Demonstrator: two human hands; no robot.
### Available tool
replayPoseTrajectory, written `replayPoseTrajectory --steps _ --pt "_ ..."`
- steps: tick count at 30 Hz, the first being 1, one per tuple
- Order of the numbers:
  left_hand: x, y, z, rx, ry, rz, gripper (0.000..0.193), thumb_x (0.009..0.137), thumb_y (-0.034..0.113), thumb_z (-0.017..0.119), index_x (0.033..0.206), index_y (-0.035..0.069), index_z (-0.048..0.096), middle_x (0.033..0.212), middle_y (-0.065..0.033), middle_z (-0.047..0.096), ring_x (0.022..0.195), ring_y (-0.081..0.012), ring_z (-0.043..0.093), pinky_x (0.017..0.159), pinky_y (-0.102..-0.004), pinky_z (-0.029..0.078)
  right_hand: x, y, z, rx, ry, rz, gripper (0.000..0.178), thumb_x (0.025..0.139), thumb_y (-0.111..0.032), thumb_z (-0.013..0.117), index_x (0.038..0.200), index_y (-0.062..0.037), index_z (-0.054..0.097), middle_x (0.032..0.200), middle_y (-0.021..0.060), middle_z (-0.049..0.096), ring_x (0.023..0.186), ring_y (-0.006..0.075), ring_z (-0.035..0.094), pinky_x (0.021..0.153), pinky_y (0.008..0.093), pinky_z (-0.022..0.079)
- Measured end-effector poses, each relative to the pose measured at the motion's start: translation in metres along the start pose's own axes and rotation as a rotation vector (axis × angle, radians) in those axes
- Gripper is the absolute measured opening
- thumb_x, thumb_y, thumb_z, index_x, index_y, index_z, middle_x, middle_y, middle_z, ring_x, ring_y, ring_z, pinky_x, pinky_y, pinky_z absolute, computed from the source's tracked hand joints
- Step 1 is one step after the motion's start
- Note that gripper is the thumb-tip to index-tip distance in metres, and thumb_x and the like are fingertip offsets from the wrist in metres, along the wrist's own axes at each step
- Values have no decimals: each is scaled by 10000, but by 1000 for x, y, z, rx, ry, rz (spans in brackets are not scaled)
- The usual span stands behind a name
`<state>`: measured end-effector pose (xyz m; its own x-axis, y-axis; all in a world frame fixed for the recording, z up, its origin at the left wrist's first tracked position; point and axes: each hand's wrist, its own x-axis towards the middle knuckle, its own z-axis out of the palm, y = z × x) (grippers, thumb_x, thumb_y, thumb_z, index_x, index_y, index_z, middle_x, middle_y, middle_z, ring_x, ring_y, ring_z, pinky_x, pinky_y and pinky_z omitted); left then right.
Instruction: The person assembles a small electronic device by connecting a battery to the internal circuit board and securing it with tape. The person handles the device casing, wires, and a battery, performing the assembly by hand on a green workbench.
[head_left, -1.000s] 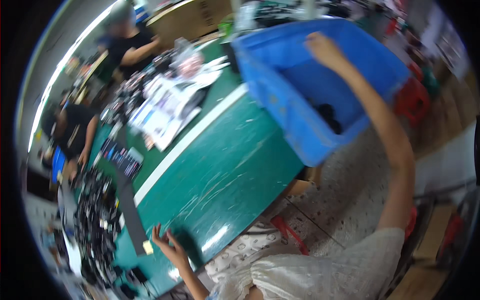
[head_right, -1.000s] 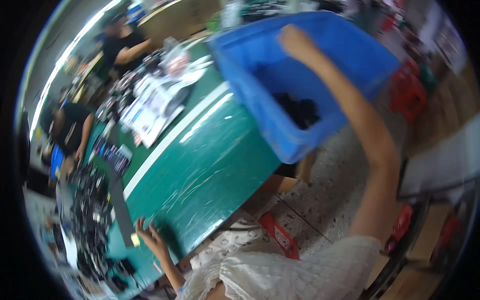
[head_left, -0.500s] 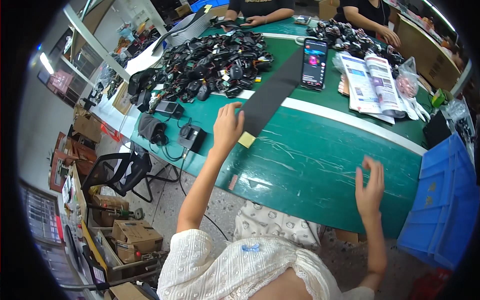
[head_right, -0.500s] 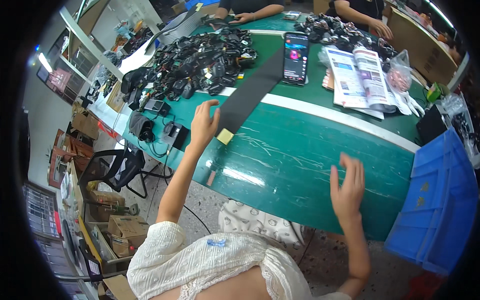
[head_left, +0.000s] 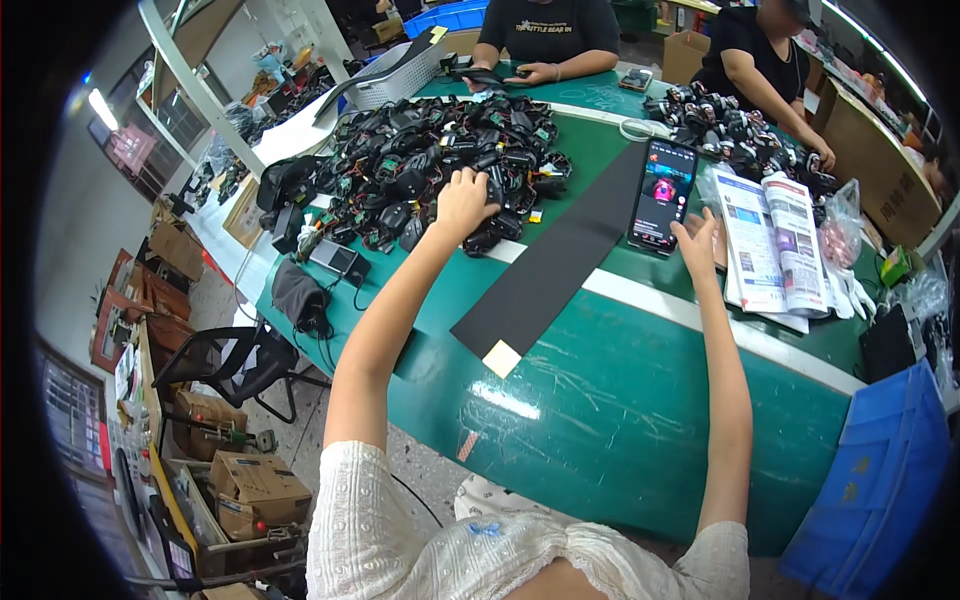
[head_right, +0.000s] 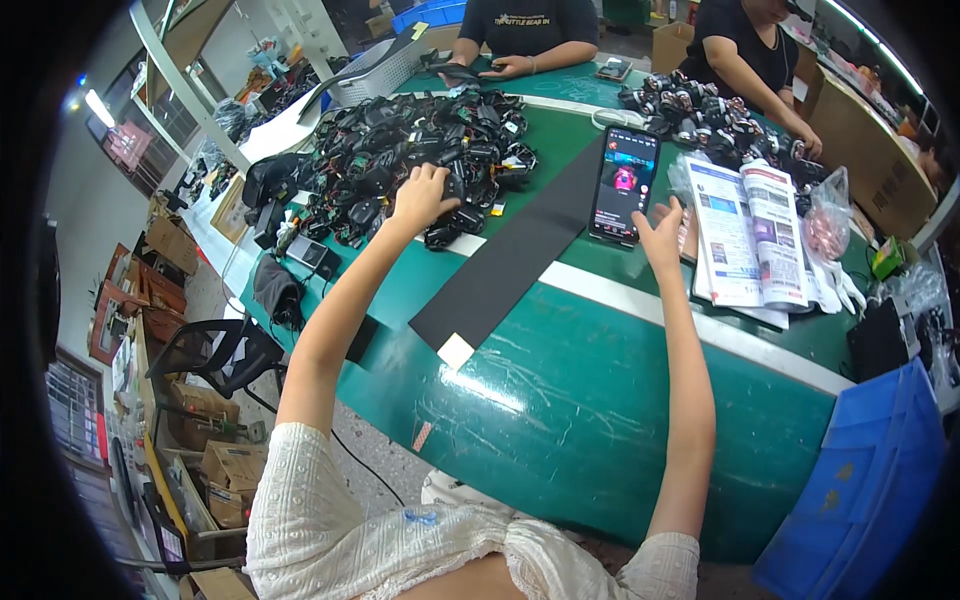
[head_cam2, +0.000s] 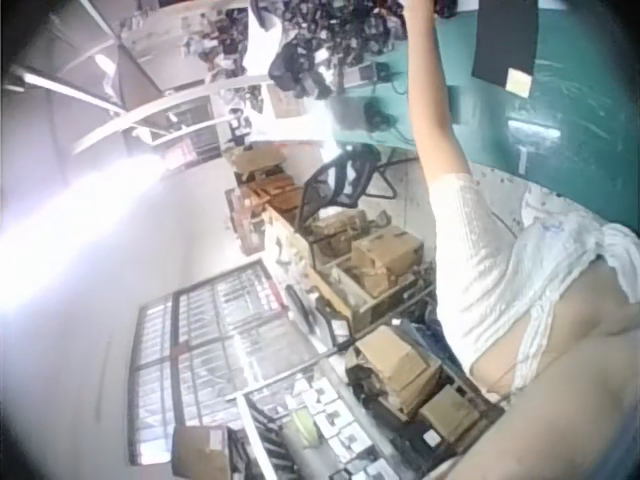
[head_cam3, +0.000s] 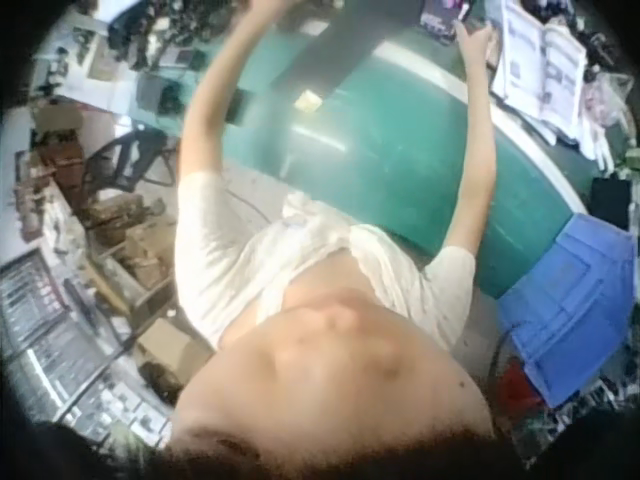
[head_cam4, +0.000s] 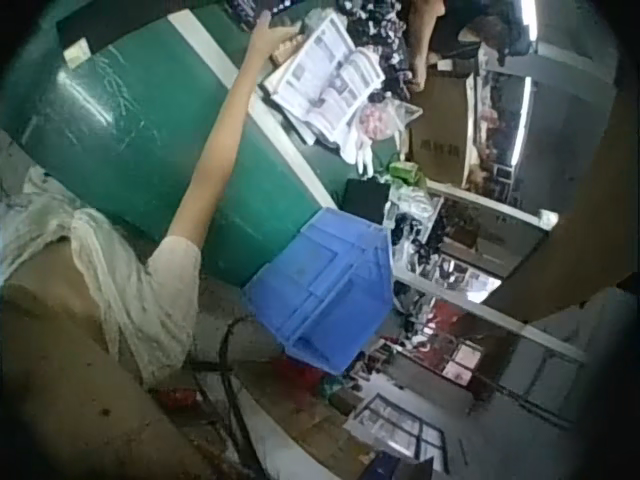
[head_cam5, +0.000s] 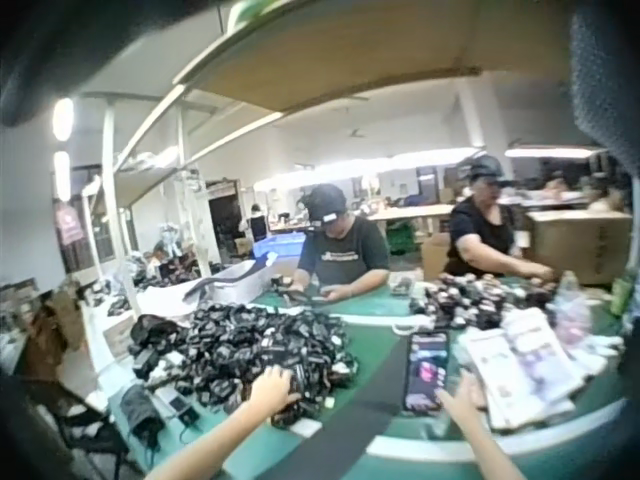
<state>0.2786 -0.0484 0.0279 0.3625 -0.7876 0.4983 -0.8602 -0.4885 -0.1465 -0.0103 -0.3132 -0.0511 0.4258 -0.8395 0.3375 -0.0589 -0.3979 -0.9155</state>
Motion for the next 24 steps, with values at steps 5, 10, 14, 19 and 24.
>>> replayPoseTrajectory --steps 5,10,14,19,24 --pt "-3 10 -4 30 -105 32 562 602 322 780 1017 48 518 949 -111 515 933 -268 514 748 -354 478 -13 -25 12 154 -295 58 568 793 -124 602 1246 17 290 1085 145 511 984 193 517 864 296 414" --pt "-14 11 -12 12 -19 121 451 632 242 751 999 121 518 891 -62 519 874 -237 516 728 -344 444 -8 -16 20 189 -244 47 313 876 -208 541 1087 5 452 974 94 551 929 151 507 858 286 391" --pt "-24 9 -23 43 39 192 326 675 244 706 922 131 527 804 -21 529 832 -208 523 693 -332 427 -9 -24 25 266 -26 90 515 955 -473 320 971 -2 528 948 74 555 891 154 502 836 269 370" --pt "-25 -3 -56 -84 226 80 284 706 276 696 894 129 542 807 -19 562 821 -210 538 771 -359 346 -15 -13 19 17 32 49 515 936 -445 398 1022 54 488 953 164 569 912 225 525 833 316 388" --pt "-10 -20 -108 -235 631 -54 240 757 247 676 890 82 563 795 -51 571 776 -227 540 763 -347 337 -32 -7 -2 -286 160 -126 492 916 -380 471 1027 99 448 890 222 580 918 304 536 833 393 391"
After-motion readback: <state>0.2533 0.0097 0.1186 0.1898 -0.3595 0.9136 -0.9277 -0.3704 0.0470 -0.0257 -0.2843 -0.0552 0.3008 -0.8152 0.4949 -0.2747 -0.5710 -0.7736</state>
